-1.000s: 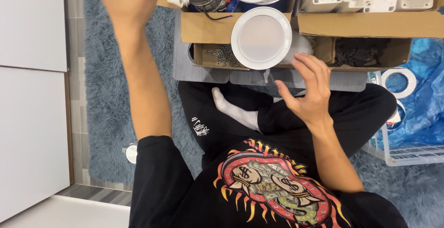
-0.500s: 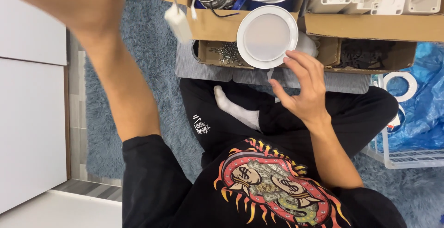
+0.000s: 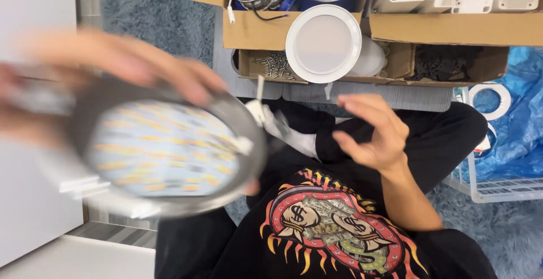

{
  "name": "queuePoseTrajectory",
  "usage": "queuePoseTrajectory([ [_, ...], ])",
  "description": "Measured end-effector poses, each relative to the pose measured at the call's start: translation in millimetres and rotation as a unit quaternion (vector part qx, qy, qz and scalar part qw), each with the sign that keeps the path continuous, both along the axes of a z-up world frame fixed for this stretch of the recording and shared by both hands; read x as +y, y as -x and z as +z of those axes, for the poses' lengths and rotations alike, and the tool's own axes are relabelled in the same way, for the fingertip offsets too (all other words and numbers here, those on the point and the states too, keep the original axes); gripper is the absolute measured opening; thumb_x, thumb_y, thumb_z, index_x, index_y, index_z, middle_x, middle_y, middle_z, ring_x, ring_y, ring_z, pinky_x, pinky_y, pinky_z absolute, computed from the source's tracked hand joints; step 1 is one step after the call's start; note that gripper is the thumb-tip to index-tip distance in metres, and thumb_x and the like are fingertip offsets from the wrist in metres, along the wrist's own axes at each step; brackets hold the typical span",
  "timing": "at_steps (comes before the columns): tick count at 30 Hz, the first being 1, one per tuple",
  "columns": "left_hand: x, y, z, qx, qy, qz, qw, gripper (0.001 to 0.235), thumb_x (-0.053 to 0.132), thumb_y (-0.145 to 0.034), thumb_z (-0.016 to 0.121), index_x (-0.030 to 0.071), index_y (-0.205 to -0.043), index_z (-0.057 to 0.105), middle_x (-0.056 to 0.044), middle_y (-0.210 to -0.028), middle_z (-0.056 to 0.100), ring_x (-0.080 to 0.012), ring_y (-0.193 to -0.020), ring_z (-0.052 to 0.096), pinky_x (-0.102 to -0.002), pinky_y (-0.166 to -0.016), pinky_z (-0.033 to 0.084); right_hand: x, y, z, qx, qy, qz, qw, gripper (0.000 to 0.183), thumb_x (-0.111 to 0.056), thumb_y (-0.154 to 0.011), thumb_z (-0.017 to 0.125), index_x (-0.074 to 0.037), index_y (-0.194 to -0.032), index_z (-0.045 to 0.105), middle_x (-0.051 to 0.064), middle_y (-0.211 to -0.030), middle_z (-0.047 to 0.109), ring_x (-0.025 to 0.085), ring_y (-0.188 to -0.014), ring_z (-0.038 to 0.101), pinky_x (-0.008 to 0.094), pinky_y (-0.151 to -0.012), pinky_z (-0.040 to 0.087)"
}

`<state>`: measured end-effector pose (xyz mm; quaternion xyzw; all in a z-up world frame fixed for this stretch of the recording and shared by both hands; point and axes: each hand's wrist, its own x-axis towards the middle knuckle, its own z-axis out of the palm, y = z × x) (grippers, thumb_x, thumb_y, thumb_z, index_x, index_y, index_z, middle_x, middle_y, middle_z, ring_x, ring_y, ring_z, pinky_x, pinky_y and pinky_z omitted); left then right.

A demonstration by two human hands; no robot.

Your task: The person sits on the floor and assembles recessed LED light fixtures. They repeatedly pick up a white circular frame and a light module, fit them together, and place the completed unit into a plastic crate. The process is repeated for several units.

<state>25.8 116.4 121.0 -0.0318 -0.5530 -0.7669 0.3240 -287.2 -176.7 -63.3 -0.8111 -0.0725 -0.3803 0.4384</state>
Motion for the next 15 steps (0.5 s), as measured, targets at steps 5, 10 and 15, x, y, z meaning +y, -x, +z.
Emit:
queuePoseTrajectory([
  [5,-86.0,148.7,-79.3,-0.089,0.213,0.8,0.554,0.118,0.009,-0.055,0.107,0.019,-0.154,0.042,-0.018,-0.116,0.064,-0.0286,-0.079,0.075,-0.044,-0.071,0.076,8.0,23.2,-3.9,-0.087,-0.022,0.043,0.995,0.056,-0.037,-0.101,0.08,0.002,-0.136,0.059,0.03,-0.123,0.069,0.04,-0.102,0.079,0.047,-0.089,0.067],
  [10,-92.6,210.7,-109.3,-0.093,0.017,0.843,0.53,0.118,0.001,-0.067,0.104,0.022,-0.154,0.026,-0.016,-0.131,0.055,-0.0187,-0.089,0.064,-0.044,-0.094,0.07,13.7,37.9,12.6,-0.102,0.042,0.069,0.992,0.088,-0.044,-0.094,0.095,-0.015,-0.158,0.042,0.025,-0.144,0.055,0.043,-0.108,0.079,0.045,-0.086,0.068],
  [15,-92.8,226.6,-125.8,-0.119,0.106,0.839,0.52,0.096,0.016,-0.086,0.093,0.014,-0.152,0.024,-0.023,-0.121,0.052,-0.0245,-0.085,0.064,-0.05,-0.084,0.072,13.4,43.9,17.7,-0.126,0.049,0.078,0.988,0.042,-0.021,-0.101,0.082,-0.004,-0.128,0.056,0.028,-0.12,0.065,0.038,-0.094,0.07,0.044,-0.077,0.069],
])
